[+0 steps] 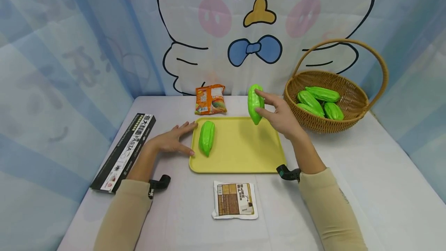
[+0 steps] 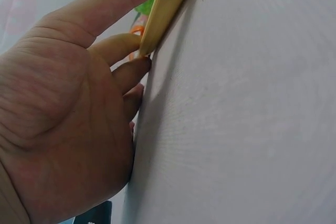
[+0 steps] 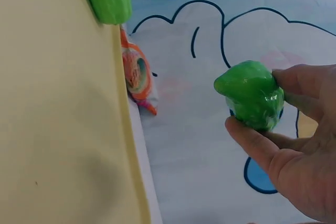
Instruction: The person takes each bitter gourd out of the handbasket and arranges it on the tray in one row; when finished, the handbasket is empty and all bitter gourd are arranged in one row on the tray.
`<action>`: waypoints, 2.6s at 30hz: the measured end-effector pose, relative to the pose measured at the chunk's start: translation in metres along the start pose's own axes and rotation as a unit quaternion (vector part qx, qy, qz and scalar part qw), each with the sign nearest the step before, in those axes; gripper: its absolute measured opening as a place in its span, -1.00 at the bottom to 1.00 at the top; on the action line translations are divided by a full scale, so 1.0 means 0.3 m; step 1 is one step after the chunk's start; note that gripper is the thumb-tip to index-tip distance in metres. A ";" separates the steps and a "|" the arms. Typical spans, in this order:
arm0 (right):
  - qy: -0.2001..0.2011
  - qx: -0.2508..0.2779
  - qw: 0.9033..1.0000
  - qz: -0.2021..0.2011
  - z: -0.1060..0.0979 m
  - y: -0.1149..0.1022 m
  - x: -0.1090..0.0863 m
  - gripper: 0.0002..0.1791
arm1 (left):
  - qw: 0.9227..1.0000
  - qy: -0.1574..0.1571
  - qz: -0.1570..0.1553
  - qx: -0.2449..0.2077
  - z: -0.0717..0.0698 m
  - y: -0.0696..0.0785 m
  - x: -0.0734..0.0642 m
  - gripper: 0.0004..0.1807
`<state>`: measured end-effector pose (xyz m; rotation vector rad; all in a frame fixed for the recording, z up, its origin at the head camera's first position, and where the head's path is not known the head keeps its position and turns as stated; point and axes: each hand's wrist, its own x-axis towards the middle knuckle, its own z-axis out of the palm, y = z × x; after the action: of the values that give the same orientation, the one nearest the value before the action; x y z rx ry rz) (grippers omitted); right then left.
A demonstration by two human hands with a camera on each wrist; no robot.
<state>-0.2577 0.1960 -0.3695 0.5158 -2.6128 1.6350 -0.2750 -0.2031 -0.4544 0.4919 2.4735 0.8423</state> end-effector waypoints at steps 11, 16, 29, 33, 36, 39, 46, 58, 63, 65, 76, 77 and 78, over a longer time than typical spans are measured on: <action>-0.059 -0.008 0.998 0.001 0.125 0.025 0.029 -0.36 | 1.000 -0.001 0.002 0.002 0.001 -0.004 0.003 0.33; -0.068 -0.014 0.998 0.003 0.154 0.024 0.047 -0.36 | 1.000 0.000 0.001 -0.001 0.003 -0.002 0.001 0.32; -0.115 -0.030 0.993 0.022 0.233 0.040 0.065 -0.36 | 1.000 0.004 0.007 0.003 -0.002 -0.004 0.000 0.32; -0.125 -0.030 0.991 0.038 0.253 0.054 0.060 -0.36 | 1.000 0.003 0.008 0.005 -0.003 -0.001 0.000 0.32; -0.138 -0.027 0.989 0.046 0.261 0.062 0.056 -0.36 | 1.000 0.003 0.008 0.005 -0.003 0.000 0.001 0.32; -0.151 -0.024 0.987 0.050 0.264 0.065 0.051 -0.35 | 1.000 0.003 0.008 0.005 -0.001 0.000 0.000 0.32; -0.163 -0.024 0.985 0.047 0.277 0.070 0.047 -0.35 | 1.000 0.003 0.003 0.006 0.002 -0.004 0.002 0.32; -0.185 -0.029 0.981 0.044 0.295 0.076 0.044 -0.32 | 1.000 0.003 0.003 0.009 -0.001 0.004 -0.002 0.33; -0.194 -0.045 0.979 0.047 0.298 0.079 0.043 -0.30 | 1.000 0.003 0.003 0.009 0.001 0.005 -0.004 0.33; -0.198 -0.045 0.978 0.053 0.298 0.077 0.042 -0.30 | 1.000 0.003 0.002 0.009 0.001 0.004 -0.004 0.32; -0.215 -0.024 0.975 0.054 0.303 0.072 0.039 -0.29 | 1.000 0.003 0.009 0.010 -0.001 0.003 -0.002 0.32; -0.215 -0.025 0.975 0.053 0.304 0.071 0.039 -0.28 | 1.000 0.003 0.010 0.010 -0.001 0.003 -0.001 0.32; -0.215 -0.025 0.975 0.053 0.305 0.072 0.040 -0.28 | 1.000 0.003 0.010 0.010 -0.001 0.004 -0.001 0.32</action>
<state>-0.2605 0.1212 -0.4274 0.8250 -3.0214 1.6354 -0.2746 -0.2026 -0.4533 0.5237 2.4888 0.8296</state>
